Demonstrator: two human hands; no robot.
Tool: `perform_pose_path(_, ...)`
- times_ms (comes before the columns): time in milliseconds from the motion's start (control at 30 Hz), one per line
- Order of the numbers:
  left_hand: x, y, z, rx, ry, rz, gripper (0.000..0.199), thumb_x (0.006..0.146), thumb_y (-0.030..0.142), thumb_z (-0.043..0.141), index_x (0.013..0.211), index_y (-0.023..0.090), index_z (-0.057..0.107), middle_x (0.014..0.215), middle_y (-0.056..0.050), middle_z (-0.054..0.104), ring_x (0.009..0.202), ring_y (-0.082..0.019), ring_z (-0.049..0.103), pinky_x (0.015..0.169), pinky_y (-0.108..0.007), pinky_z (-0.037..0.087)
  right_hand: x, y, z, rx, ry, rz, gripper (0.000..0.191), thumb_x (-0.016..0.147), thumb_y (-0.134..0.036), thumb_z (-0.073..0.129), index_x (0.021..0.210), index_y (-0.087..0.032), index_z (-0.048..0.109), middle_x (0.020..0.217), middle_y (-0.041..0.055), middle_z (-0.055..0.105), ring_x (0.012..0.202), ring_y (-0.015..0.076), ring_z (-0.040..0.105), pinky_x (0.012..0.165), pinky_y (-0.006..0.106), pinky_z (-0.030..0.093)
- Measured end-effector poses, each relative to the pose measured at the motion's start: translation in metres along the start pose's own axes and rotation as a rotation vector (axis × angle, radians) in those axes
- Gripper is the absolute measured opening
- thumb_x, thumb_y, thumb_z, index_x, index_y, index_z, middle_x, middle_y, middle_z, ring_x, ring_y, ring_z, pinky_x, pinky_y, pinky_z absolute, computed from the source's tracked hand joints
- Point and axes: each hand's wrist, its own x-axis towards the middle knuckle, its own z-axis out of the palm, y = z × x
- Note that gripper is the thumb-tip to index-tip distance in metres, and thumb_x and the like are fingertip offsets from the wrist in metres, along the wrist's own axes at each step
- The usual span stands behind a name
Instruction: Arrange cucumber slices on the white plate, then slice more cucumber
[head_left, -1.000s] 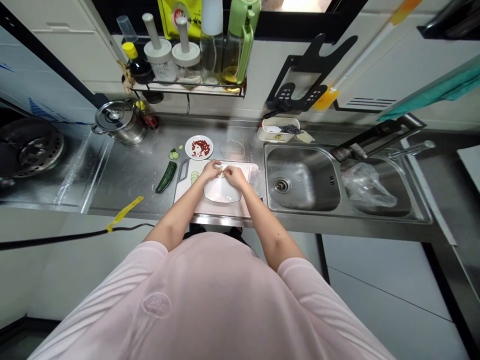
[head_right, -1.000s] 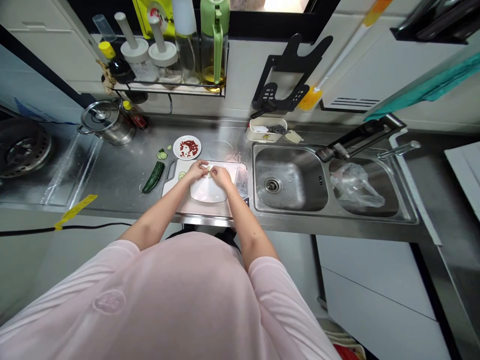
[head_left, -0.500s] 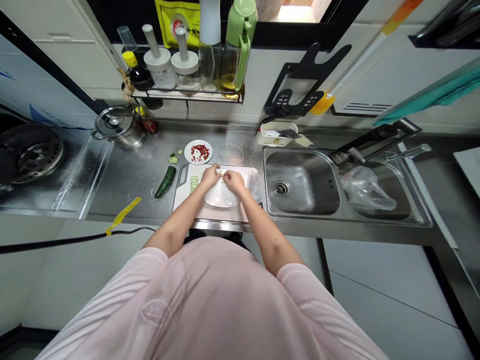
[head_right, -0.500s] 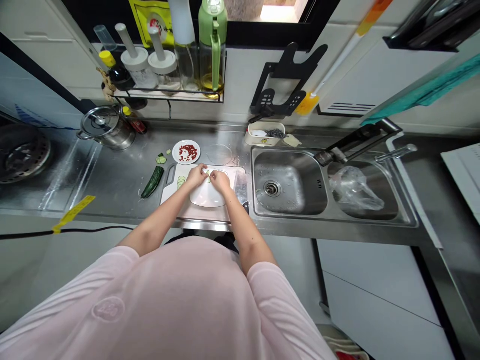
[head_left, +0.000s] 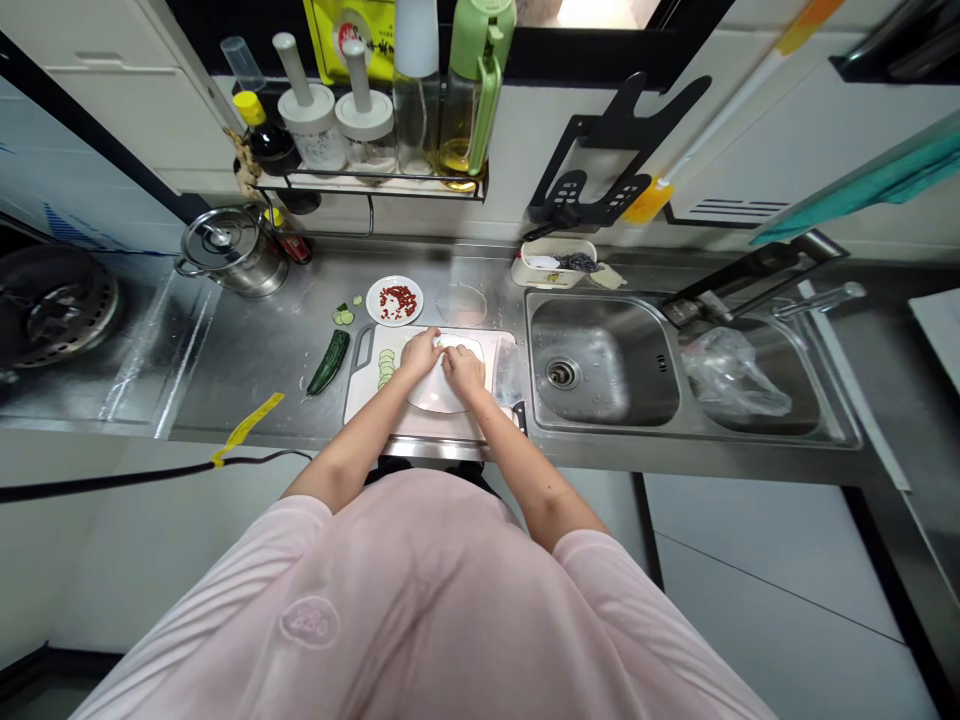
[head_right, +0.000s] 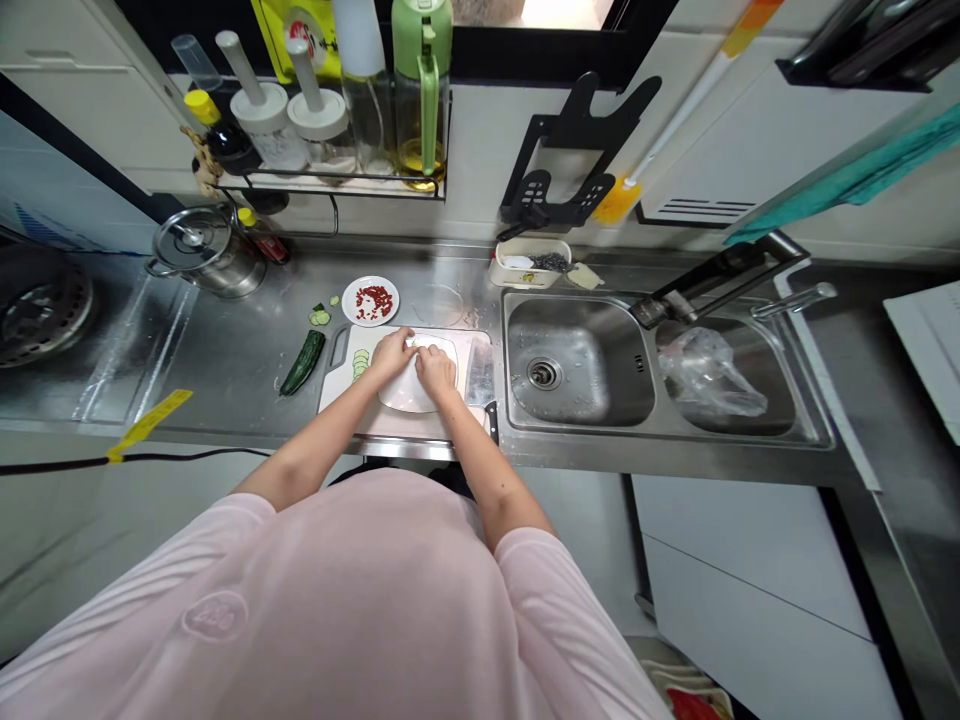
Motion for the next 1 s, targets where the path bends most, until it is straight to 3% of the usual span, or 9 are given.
perform_pose_path(300,-0.0033,0.0013,0.002,0.173,-0.024,-0.021,0.032,0.087,0.03,0.052,0.118,0.023,0.053,0.108,-0.008,0.064,0.097,-0.021,0.059,0.083,-0.029,0.041,-0.0026,-0.0052,-0.0006,-0.161,-0.132,0.053,0.038,0.099,-0.032,0.026,0.117,-0.022,0.058,0.107,0.0093,0.059,0.094,0.02,0.05,0.073,0.027,0.034)
perform_pose_path(1000,-0.0044,0.0004,0.0061,0.275,0.006,0.001,0.03,0.09,0.032,0.044,0.119,0.026,0.053,0.11,-0.008,0.061,0.1,-0.023,0.056,0.082,-0.032,0.041,0.0034,-0.0042,0.0049,-0.202,-0.126,0.052,0.041,0.1,-0.033,0.022,0.119,-0.023,0.058,0.106,0.009,0.06,0.09,0.0188,0.053,0.072,0.026,0.031)
